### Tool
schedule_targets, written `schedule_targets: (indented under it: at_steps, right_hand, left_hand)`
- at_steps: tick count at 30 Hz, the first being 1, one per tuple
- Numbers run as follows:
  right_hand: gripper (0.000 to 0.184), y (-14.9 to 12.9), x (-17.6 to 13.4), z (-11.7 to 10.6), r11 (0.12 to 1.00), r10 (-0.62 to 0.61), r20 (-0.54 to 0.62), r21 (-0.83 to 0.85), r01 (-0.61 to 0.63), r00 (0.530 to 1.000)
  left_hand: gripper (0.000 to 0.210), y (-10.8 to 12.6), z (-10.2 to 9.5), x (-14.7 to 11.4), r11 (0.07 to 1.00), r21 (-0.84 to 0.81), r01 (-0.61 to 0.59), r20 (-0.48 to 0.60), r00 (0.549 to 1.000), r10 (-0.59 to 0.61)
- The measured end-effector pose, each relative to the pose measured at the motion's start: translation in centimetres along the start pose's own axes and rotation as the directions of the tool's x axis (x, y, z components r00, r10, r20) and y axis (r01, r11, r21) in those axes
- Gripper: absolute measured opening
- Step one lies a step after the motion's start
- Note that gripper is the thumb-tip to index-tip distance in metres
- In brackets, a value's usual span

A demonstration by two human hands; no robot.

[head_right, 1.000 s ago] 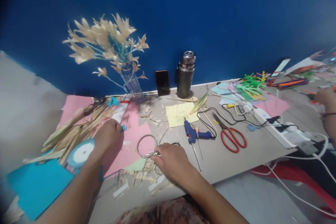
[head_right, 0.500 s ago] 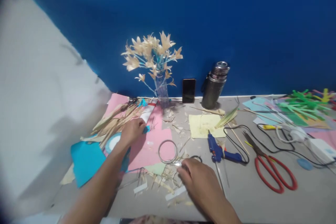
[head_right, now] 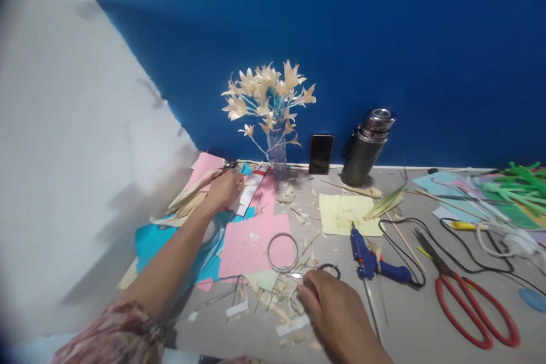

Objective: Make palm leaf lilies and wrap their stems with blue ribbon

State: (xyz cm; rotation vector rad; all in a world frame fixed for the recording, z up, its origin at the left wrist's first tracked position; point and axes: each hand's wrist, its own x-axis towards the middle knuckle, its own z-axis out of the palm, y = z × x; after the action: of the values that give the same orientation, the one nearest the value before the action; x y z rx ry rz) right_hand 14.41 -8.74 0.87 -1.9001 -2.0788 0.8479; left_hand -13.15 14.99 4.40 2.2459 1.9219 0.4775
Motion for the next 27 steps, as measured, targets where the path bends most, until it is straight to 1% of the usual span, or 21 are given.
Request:
schedule_targets:
  at_steps: [2,6,7,8,9,10,11,12,13,14,15,16,18,20,23,25,27]
  right_hand:
    - [0.025,0.0,-0.2,-0.2,1.0,0.012,-0.004,0.013,-0.012,1.0]
    - [0.024,-0.2,-0.2,-0.6,0.995,0.036,-0.043,0.099,-0.032,0.998]
    - [0.024,-0.4,0.0,-0.7,0.989,0.033,-0.061,0.143,-0.024,0.998]
    - [0.025,-0.7,0.1,-0.8,0.98,0.022,-0.075,0.198,-0.007,0.997]
    - [0.025,-1.0,0.4,-0.9,0.965,0.006,-0.084,0.261,0.017,0.996]
    - [0.025,-1.4,0.6,-1.0,0.945,-0.014,-0.091,0.324,0.043,0.996]
    - [0.026,-1.9,0.9,-1.1,0.922,-0.035,-0.094,0.382,0.068,0.995]
    - [0.026,-2.5,1.3,-1.2,0.897,-0.052,-0.101,0.433,0.091,0.994]
    - [0.026,-3.1,1.6,-1.3,0.871,-0.065,-0.112,0.478,0.111,0.992]
    - [0.025,-3.8,1.9,-1.3,0.844,-0.076,-0.127,0.52,0.132,0.989]
    - [0.025,-4.5,2.3,-1.3,0.81,-0.085,-0.145,0.566,0.153,0.986]
    - [0.025,-5.2,2.7,-1.3,0.767,-0.092,-0.16,0.618,0.172,0.983]
    - [0.025,-6.5,3.4,-1.2,0.649,-0.097,-0.181,0.734,0.2,0.979]
    - [0.025,-7.6,4.0,-1.1,0.493,-0.074,-0.187,0.847,0.198,0.98]
    - [0.033,-8.7,4.4,-1.2,0.277,-0.007,-0.192,0.943,0.186,0.981]
    - [0.036,-9.0,4.3,-1.3,0.175,0.023,-0.198,0.966,0.192,0.98]
    - [0.036,-9.0,4.1,-1.5,0.119,0.035,-0.217,0.97,0.211,0.976]
  left_hand:
    - [0.015,-0.2,0.1,0.2,0.999,-0.049,-0.008,-0.035,0.999,0.006]
    - [0.019,-0.2,-0.8,-0.1,0.982,-0.186,-0.031,-0.146,0.989,0.003]
    - [0.02,0.0,-1.1,-0.3,0.971,-0.238,-0.037,-0.173,0.985,-0.005]
    - [0.021,0.3,-1.3,-0.6,0.942,-0.332,-0.042,-0.197,0.98,-0.026]
    - [0.022,0.8,-1.4,-1.1,0.885,-0.464,-0.05,-0.21,0.976,-0.055]
    - [0.022,1.3,-1.6,-1.6,0.788,-0.613,-0.061,-0.21,0.974,-0.087]
    - [0.021,1.8,-1.7,-2.1,0.648,-0.758,-0.073,-0.195,0.974,-0.118]
    - [0.021,2.4,-1.9,-2.7,0.505,-0.859,-0.083,-0.17,0.977,-0.128]
    - [0.02,3.0,-2.0,-3.4,0.392,-0.915,-0.09,-0.153,0.979,-0.133]
    - [0.02,3.7,-2.1,-4.1,0.32,-0.942,-0.098,-0.148,0.98,-0.135]
    - [0.019,4.3,-2.3,-4.9,0.279,-0.954,-0.11,-0.153,0.978,-0.138]
    - [0.018,4.9,-2.3,-5.7,0.259,-0.958,-0.125,-0.166,0.976,-0.144]
    - [0.016,6.1,-2.4,-7.3,0.26,-0.952,-0.16,-0.201,0.97,-0.138]
    - [0.013,7.3,-2.3,-8.8,0.286,-0.937,-0.199,-0.24,0.964,-0.114]
    - [0.009,8.7,-2.4,-10.7,0.351,-0.899,-0.26,-0.305,0.949,-0.076]
    - [0.007,9.3,-2.5,-11.5,0.397,-0.866,-0.302,-0.348,0.936,-0.047]
    - [0.006,9.9,-2.7,-12.1,0.42,-0.842,-0.339,-0.38,0.925,-0.014]
